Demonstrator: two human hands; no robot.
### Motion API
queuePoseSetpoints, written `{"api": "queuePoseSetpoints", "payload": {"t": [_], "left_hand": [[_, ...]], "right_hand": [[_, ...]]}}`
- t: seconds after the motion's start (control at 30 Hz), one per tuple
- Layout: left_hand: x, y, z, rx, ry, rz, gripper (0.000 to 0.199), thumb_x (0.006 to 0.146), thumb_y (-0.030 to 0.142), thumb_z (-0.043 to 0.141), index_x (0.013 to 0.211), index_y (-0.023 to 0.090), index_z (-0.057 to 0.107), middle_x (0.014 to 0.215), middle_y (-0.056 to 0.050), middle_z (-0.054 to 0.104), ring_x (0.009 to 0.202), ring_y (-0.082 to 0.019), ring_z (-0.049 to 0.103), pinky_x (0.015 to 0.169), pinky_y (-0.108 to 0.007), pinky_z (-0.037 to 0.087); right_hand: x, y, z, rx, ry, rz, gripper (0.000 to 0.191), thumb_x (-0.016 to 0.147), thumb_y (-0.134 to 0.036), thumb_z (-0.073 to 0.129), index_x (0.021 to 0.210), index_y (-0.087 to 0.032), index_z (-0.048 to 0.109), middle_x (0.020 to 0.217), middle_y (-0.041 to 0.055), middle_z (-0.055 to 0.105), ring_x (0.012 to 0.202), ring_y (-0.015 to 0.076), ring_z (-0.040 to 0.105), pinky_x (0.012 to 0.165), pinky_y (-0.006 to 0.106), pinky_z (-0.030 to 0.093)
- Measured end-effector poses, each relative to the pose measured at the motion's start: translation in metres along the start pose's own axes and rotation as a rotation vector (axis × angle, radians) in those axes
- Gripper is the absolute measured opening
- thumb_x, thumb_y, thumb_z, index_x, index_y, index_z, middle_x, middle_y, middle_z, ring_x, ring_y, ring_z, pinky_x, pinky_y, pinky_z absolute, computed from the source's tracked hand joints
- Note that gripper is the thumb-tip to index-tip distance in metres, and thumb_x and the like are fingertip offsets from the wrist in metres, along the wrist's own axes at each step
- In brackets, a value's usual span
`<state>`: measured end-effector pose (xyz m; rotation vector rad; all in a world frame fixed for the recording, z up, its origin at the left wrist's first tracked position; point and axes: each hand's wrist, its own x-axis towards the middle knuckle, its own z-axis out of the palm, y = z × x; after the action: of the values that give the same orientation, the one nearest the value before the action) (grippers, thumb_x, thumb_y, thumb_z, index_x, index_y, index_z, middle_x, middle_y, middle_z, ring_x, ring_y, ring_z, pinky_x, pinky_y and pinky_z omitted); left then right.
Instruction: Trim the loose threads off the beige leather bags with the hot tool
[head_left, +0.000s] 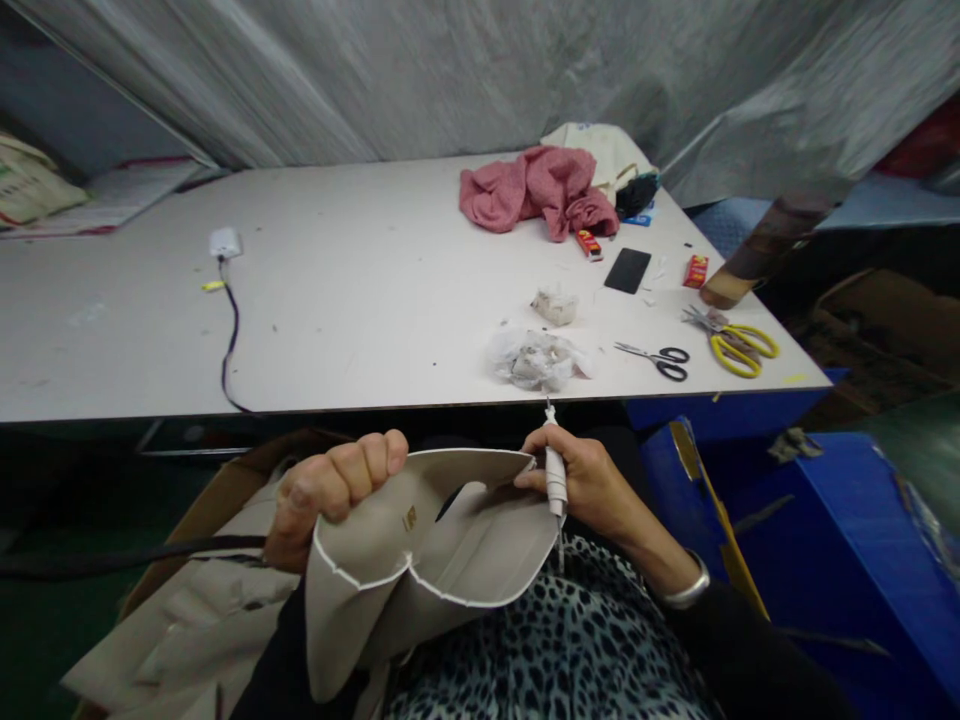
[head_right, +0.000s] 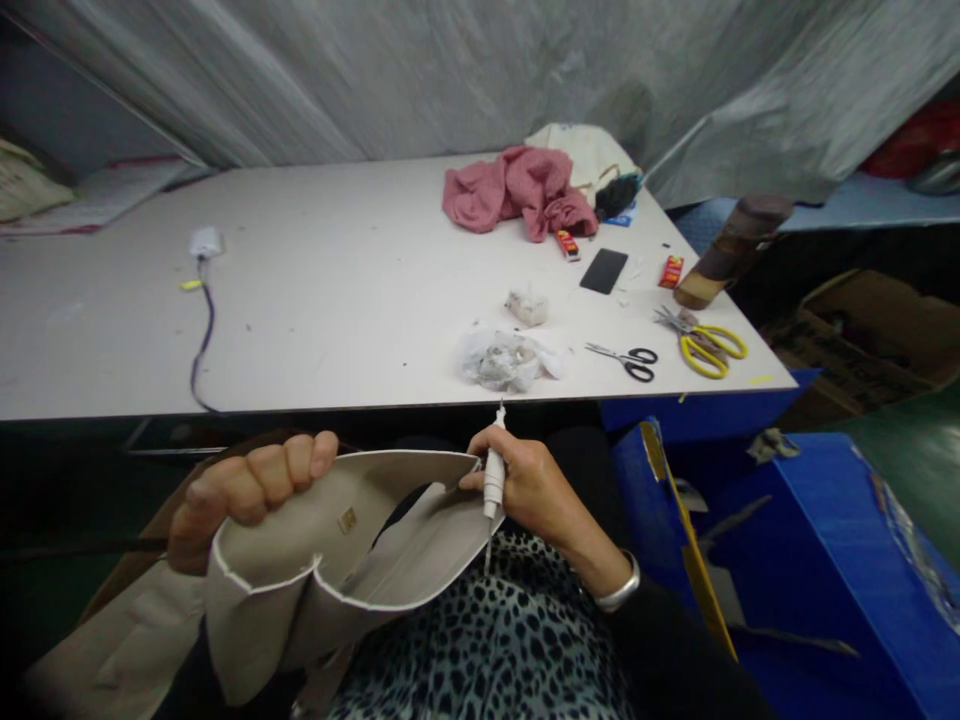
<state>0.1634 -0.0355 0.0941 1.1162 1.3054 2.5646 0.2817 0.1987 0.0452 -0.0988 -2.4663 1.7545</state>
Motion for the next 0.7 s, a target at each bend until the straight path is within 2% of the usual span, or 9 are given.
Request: {"api": "queuePoseSetpoints", "payload": {"t": [0.1, 0.17, 0.3, 0.33, 0.37, 0.43, 0.5, 0.6, 0.7], "left_hand": [[-0.001, 0.002, -0.004, -0.022, -0.022, -0.031, 0.053, 0.091, 0.038, 0.062, 0.048, 0.018, 0.039, 0.041, 0.002, 0.027, 0.047, -0.012, 0.037, 0.061, -0.033, 0.045], [0.003, 0.003, -0.011, -0.100, -0.124, -0.053, 0.050, 0.091, 0.036, 0.062, 0.050, 0.018, 0.041, 0.042, 0.003, 0.029, 0.048, -0.011, 0.039, 0.063, -0.031, 0.048], [0.014, 0.001, -0.028, -0.471, -0.838, -0.138, 0.042, 0.081, 0.046, 0.079, 0.056, 0.022, 0.056, 0.050, 0.002, 0.053, 0.049, -0.012, 0.053, 0.058, -0.026, 0.054], [0.014, -0.001, -0.030, -0.475, -0.864, -0.182, 0.039, 0.079, 0.051, 0.081, 0.060, 0.023, 0.061, 0.055, 0.001, 0.058, 0.053, -0.014, 0.057, 0.058, -0.027, 0.055], [0.013, -0.003, -0.031, -0.410, -0.771, -0.243, 0.035, 0.079, 0.054, 0.079, 0.067, 0.024, 0.067, 0.062, -0.001, 0.061, 0.061, -0.016, 0.061, 0.061, -0.028, 0.057], [0.007, -0.010, -0.026, -0.181, -0.430, -0.406, 0.027, 0.087, 0.051, 0.072, 0.086, 0.024, 0.075, 0.084, -0.006, 0.067, 0.081, -0.020, 0.065, 0.076, -0.033, 0.059], [0.001, -0.019, -0.015, 0.029, -0.280, -0.608, 0.032, 0.089, 0.050, 0.071, 0.105, 0.022, 0.075, 0.106, -0.009, 0.066, 0.097, -0.024, 0.065, 0.089, -0.039, 0.057], [0.001, -0.031, 0.002, 0.187, -0.445, -0.886, 0.057, 0.083, 0.066, 0.073, 0.115, 0.019, 0.069, 0.111, -0.010, 0.065, 0.102, -0.026, 0.064, 0.089, -0.037, 0.053], [0.009, -0.037, 0.011, 0.203, -0.616, -0.965, 0.069, 0.079, 0.074, 0.071, 0.121, 0.019, 0.064, 0.113, -0.009, 0.066, 0.105, -0.026, 0.062, 0.089, -0.035, 0.050]], "right_hand": [[-0.001, 0.001, -0.007, 0.044, 0.022, 0.010, 0.020, 0.081, -0.023, 0.085, 0.095, -0.021, 0.070, 0.078, -0.0038, 0.069, 0.065, 0.0102, 0.058, 0.061, 0.020, 0.043], [-0.001, 0.000, -0.010, 0.076, 0.018, 0.028, 0.019, 0.079, -0.023, 0.086, 0.091, -0.021, 0.071, 0.074, -0.0042, 0.069, 0.063, 0.0100, 0.056, 0.060, 0.020, 0.042], [-0.002, -0.001, -0.010, 0.237, -0.011, 0.082, 0.021, 0.077, -0.028, 0.087, 0.085, -0.020, 0.069, 0.072, -0.0036, 0.066, 0.063, 0.0099, 0.053, 0.057, 0.020, 0.041], [-0.002, -0.002, -0.008, 0.279, -0.027, 0.093, 0.022, 0.077, -0.029, 0.087, 0.085, -0.020, 0.069, 0.073, -0.0034, 0.066, 0.063, 0.0099, 0.053, 0.057, 0.020, 0.041], [-0.002, -0.003, -0.006, 0.311, -0.047, 0.100, 0.022, 0.077, -0.029, 0.087, 0.085, -0.020, 0.068, 0.073, -0.0033, 0.065, 0.063, 0.0099, 0.053, 0.057, 0.019, 0.041], [-0.001, -0.005, -0.001, 0.339, -0.076, 0.099, 0.020, 0.079, -0.029, 0.084, 0.086, -0.019, 0.068, 0.073, -0.0030, 0.065, 0.063, 0.0098, 0.053, 0.057, 0.019, 0.041], [0.000, -0.007, 0.004, 0.333, -0.070, 0.067, 0.017, 0.084, -0.030, 0.080, 0.087, -0.019, 0.068, 0.074, -0.0028, 0.065, 0.064, 0.0097, 0.054, 0.059, 0.020, 0.042], [-0.002, -0.009, 0.008, 0.250, 0.007, -0.003, 0.014, 0.089, -0.031, 0.076, 0.088, -0.019, 0.068, 0.076, -0.0029, 0.064, 0.066, 0.0095, 0.054, 0.062, 0.020, 0.043], [-0.005, -0.008, 0.009, 0.124, 0.082, -0.038, 0.011, 0.091, -0.030, 0.075, 0.092, -0.020, 0.069, 0.076, -0.0034, 0.066, 0.064, 0.0090, 0.056, 0.062, 0.020, 0.043]]}}
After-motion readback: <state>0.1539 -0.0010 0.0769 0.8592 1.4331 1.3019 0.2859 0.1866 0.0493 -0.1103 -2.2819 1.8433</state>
